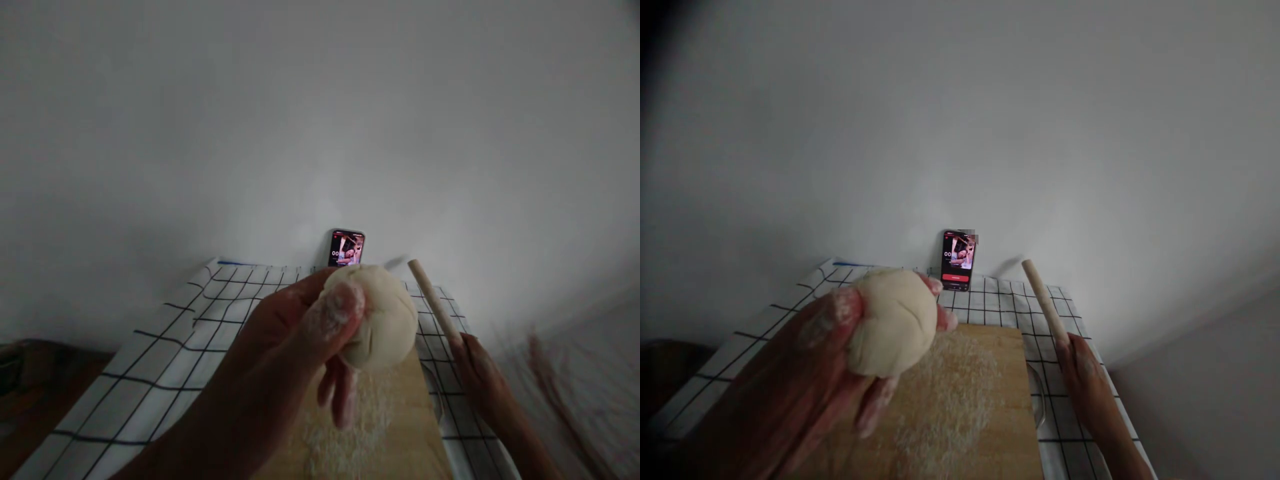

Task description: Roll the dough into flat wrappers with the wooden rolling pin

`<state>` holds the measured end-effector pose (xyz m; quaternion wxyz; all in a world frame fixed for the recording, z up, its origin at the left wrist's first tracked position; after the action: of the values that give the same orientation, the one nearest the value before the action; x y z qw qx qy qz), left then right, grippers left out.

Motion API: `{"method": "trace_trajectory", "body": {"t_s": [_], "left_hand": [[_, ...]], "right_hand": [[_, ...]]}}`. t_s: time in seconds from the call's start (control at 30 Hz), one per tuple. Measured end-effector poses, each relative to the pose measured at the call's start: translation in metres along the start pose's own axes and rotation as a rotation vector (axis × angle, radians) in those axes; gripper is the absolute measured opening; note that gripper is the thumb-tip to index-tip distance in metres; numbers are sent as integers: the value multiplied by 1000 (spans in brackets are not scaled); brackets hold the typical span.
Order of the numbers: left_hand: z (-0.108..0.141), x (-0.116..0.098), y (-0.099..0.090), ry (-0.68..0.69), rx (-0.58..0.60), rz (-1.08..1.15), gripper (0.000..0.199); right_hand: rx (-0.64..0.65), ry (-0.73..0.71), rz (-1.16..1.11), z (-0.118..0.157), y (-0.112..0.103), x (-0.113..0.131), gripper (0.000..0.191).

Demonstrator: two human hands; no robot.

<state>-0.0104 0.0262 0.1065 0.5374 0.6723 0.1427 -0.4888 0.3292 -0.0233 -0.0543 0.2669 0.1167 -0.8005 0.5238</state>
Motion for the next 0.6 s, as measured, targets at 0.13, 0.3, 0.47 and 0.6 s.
{"method": "trace_trajectory", "body": {"t_s": [0.13, 0.3, 0.47, 0.6], "left_hand": [[-7, -8, 8, 108, 68, -118, 64], [0, -8, 10, 49, 30, -163, 57], [-5, 10, 15, 78, 177, -220, 50], [-16, 47, 13, -27, 151, 112, 24]], "right_hand": [[-9, 86, -163, 4, -4, 2, 37], [17, 142, -274, 10, 0, 8, 35], [47, 141, -244, 10, 3, 10, 36], [79, 151, -245, 10, 6, 3, 36]]}}
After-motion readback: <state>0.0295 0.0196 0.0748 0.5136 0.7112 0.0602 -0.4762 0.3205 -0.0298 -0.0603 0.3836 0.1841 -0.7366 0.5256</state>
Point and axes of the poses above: each hand's wrist, its own z-axis away from the middle knuckle, its own y-axis out of the palm, x = y × z, the point moved 4 cm from there along -z, towards the middle knuckle, and after that the axes turned 1 degree about -y, right-handed, at the moved point
